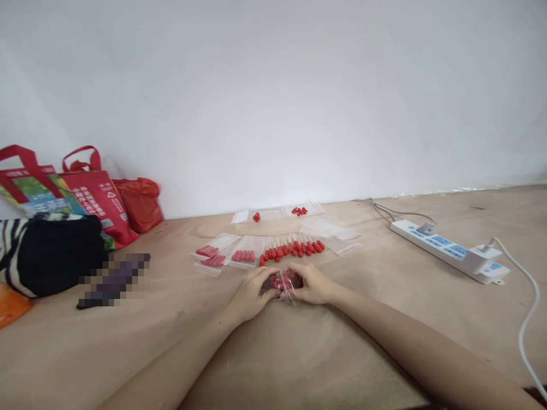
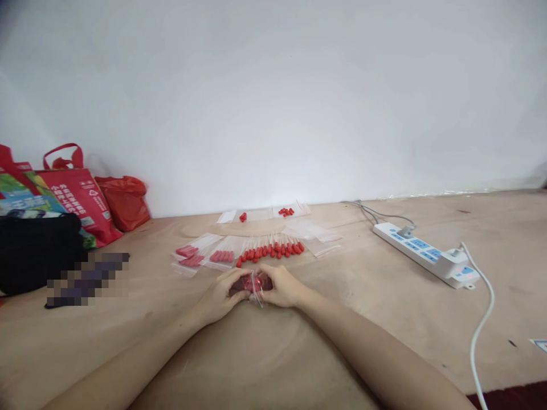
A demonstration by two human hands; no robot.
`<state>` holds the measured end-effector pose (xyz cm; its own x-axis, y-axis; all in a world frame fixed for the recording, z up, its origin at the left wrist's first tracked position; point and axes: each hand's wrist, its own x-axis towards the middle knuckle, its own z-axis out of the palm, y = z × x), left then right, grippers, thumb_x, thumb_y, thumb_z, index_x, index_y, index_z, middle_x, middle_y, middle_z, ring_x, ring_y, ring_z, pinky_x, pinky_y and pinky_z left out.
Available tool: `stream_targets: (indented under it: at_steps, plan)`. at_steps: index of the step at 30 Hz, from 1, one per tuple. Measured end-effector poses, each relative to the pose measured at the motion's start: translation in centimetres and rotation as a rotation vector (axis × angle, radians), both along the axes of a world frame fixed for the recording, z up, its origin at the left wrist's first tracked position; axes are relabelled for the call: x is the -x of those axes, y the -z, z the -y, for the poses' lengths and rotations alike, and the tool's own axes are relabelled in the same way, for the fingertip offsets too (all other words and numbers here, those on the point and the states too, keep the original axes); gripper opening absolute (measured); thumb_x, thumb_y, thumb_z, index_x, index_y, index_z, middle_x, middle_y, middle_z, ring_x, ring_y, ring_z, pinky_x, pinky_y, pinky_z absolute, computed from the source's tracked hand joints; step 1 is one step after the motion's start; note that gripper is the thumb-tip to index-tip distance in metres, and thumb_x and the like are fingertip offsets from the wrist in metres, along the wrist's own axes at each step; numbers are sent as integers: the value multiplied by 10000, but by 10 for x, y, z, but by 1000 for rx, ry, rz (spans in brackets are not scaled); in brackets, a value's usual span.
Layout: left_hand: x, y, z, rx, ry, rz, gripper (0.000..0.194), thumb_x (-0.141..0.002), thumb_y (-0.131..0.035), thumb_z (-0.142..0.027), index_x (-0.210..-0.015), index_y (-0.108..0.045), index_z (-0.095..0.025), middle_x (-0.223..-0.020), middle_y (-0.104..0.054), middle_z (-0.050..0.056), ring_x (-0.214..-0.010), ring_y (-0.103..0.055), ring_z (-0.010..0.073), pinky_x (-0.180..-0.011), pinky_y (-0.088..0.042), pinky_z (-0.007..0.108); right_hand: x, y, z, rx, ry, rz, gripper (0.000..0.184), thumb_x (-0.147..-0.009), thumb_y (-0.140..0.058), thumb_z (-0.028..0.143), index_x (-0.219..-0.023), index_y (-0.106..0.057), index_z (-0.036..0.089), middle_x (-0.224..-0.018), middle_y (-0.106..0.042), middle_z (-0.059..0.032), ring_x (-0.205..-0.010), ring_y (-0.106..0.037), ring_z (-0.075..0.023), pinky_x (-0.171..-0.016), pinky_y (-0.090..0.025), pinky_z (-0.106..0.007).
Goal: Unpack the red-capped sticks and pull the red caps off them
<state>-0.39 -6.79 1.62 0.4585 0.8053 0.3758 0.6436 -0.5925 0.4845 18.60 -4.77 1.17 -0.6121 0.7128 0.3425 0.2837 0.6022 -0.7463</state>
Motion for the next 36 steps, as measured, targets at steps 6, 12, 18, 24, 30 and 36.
stream_targets:
  at_steps: [6,12,18,24,30,36]
  plan:
    - [2,0,-1,8,15,-2,361,-718,-595,-258,-1067,-517,-207,-1018,-600,60,-936,-549,203,-821,-426,355,2,5,-3,165,11,-132,181,-686,-589,301,-801,-593,161,-623,-558,25,-530,-478,-78,-507,-372,-185]
    - [4,0,0,14,38,-15,388,-747,-565,-302,-1119,-489,-221,-1043,-578,57,-942,-537,191,-821,-424,339,-9,11,-14,347,11,-200,181,-642,-622,274,-754,-596,134,-615,-582,16,-518,-494,-69,-508,-392,-187]
    - [1,-2,1,38,29,-27,315,-762,-546,-263,-1071,-529,-204,-984,-578,46,-894,-544,176,-795,-430,315,-3,12,-11,371,10,-224,401,-564,-702,271,-925,-582,146,-714,-610,8,-557,-513,-73,-521,-408,-190]
    - [3,-2,2,70,6,-21,339,-743,-569,-291,-1068,-520,-208,-1009,-581,43,-912,-542,183,-806,-429,323,-2,10,-14,448,72,-281,246,-570,-682,271,-764,-629,130,-649,-616,7,-549,-534,-80,-534,-435,-202]
    - [9,-2,2,82,-22,-55,388,-734,-570,-300,-1105,-496,-212,-1071,-566,45,-969,-525,192,-845,-415,331,-35,-3,-24,636,161,-319,252,-505,-714,243,-711,-617,135,-565,-607,23,-469,-527,-77,-490,-449,-214]
    - [13,-5,4,115,-9,-69,394,-752,-540,-325,-1128,-487,-222,-1125,-549,44,-1034,-501,200,-891,-398,344,-84,-12,-40,602,200,-429,226,-490,-710,173,-704,-642,157,-653,-651,3,-606,-575,-95,-583,-451,-207]
